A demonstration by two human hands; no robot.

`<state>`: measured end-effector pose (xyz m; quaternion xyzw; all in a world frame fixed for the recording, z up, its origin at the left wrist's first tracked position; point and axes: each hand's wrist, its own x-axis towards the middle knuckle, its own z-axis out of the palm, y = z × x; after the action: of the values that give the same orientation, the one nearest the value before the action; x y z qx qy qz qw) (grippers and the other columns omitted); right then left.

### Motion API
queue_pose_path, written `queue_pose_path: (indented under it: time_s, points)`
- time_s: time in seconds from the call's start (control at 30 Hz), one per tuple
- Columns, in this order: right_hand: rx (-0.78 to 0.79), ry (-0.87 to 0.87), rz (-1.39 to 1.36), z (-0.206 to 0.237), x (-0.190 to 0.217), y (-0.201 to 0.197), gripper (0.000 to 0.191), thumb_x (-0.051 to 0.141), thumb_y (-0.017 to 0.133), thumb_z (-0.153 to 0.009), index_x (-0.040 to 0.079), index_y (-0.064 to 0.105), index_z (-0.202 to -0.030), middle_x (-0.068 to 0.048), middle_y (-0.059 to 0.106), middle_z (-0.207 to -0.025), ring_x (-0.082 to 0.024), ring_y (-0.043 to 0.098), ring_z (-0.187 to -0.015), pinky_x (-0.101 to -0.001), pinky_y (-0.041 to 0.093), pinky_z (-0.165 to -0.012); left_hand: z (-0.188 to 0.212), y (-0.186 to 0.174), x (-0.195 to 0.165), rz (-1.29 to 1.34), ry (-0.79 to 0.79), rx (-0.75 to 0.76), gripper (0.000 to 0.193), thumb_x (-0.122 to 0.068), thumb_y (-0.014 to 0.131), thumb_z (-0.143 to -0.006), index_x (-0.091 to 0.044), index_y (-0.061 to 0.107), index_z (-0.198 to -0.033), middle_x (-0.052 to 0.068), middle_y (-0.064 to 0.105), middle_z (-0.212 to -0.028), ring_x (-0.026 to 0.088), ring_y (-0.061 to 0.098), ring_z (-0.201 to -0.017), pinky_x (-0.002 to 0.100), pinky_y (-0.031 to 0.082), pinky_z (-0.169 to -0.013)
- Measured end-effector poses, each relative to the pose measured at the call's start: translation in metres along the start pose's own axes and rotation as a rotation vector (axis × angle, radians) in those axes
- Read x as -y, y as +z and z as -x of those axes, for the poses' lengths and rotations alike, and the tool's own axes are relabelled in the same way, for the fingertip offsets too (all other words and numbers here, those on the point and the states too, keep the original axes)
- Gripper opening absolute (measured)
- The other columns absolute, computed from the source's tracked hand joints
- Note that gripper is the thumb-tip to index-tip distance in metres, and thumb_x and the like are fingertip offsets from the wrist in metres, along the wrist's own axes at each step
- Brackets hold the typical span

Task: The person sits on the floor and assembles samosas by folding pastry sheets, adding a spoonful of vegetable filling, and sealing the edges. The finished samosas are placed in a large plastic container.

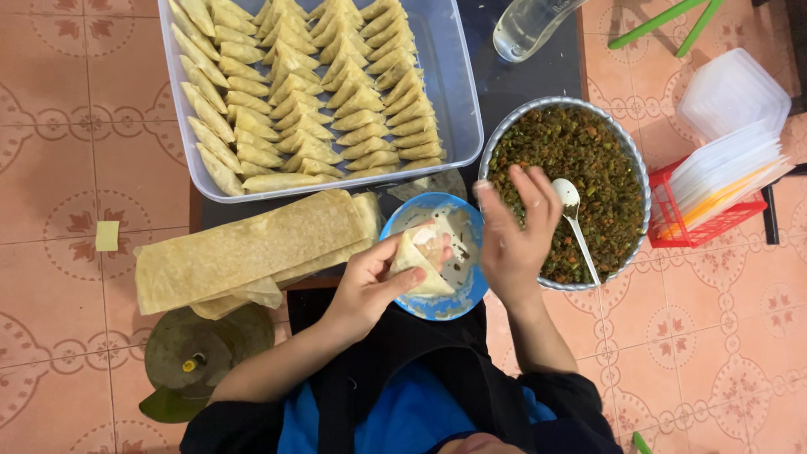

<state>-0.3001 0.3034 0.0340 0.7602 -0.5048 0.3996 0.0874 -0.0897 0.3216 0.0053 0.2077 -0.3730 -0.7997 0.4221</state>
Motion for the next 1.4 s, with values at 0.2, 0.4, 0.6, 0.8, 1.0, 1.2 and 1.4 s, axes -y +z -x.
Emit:
queue_pose_path:
  time_s: [0.2,0.4,0.6,0.8,1.0,1.2,1.4]
  points:
    - [-0.007,0.592,-1.391,0.035,0.009,0.010,0.037,-0.017,0.068,-0.094,0.002,0.063,-0.125,-0.014,0.072,-0.108,-0.019,0.071,-0.092,-0.0317,0.060,-0.079,-0.008,0.000,-0.003,-0.130,0.042,0.045,0.071,0.002,0.062,-0.099,-0.004,0.030,-0.161,0.008,0.057,-0.147,0.012,0.061,-0.122,0.028,0.049,-0.105]
    - [0.002,0.237,-0.745,0.035,0.032,0.022,0.036,-0.011,0.076,-0.091,0.005,0.059,-0.119,-0.015,0.073,-0.102,-0.025,0.074,-0.092,-0.0337,0.061,-0.084,-0.018,-0.003,0.006,-0.664,0.134,-0.185,0.080,0.008,0.066,-0.095,-0.013,0.033,-0.165,0.012,0.073,-0.125,0.006,0.056,-0.080,0.025,0.048,-0.065]
    - [0.178,0.059,-0.612,0.021,0.026,0.019,0.049,-0.006,0.082,-0.086,0.006,0.057,-0.125,-0.012,0.077,-0.098,-0.019,0.070,-0.091,-0.0277,0.053,-0.086,-0.019,-0.012,0.001,-0.777,0.126,-0.078,0.107,0.007,0.068,-0.087,-0.019,0.000,-0.166,0.008,0.073,-0.111,0.008,0.068,-0.085,0.025,0.055,-0.078]
    - [0.371,0.461,-0.902,-0.007,0.019,0.014,0.073,0.002,0.091,-0.072,0.009,0.053,-0.133,-0.004,0.064,-0.103,-0.007,0.060,-0.081,-0.0210,0.051,-0.073,-0.014,-0.016,-0.013,-0.622,-0.081,0.035,0.118,-0.002,0.073,-0.091,-0.022,-0.017,-0.164,0.008,0.074,-0.094,0.014,0.063,-0.082,0.027,0.053,-0.083]
    - [0.735,0.405,-0.751,-0.032,0.034,0.007,0.067,-0.003,0.086,-0.078,0.009,0.054,-0.135,-0.004,0.077,-0.085,-0.012,0.075,-0.074,-0.0240,0.058,-0.064,-0.007,-0.024,-0.021,-0.603,-0.050,0.076,0.118,-0.003,0.072,-0.089,-0.021,-0.018,-0.163,0.013,0.075,-0.111,0.016,0.071,-0.096,0.029,0.055,-0.089]
    - [0.532,0.320,-0.761,-0.059,0.044,0.041,0.061,-0.010,0.078,-0.088,0.010,0.046,-0.136,-0.005,0.074,-0.094,-0.013,0.075,-0.087,-0.0252,0.061,-0.077,0.037,-0.065,-0.039,-0.914,0.426,-0.399,0.069,-0.011,0.078,-0.092,-0.008,0.041,-0.151,0.016,0.068,-0.134,0.030,0.064,-0.129,0.041,0.046,-0.112]
    - [0.412,0.187,-0.789,-0.085,0.032,0.174,0.057,-0.016,0.074,-0.089,0.009,0.050,-0.134,-0.008,0.069,-0.094,-0.017,0.070,-0.086,-0.0286,0.058,-0.074,0.119,-0.130,-0.057,-1.579,0.378,-1.209,0.044,-0.013,0.078,-0.098,0.000,0.064,-0.137,0.020,0.061,-0.134,0.041,0.053,-0.124,0.049,0.043,-0.108]
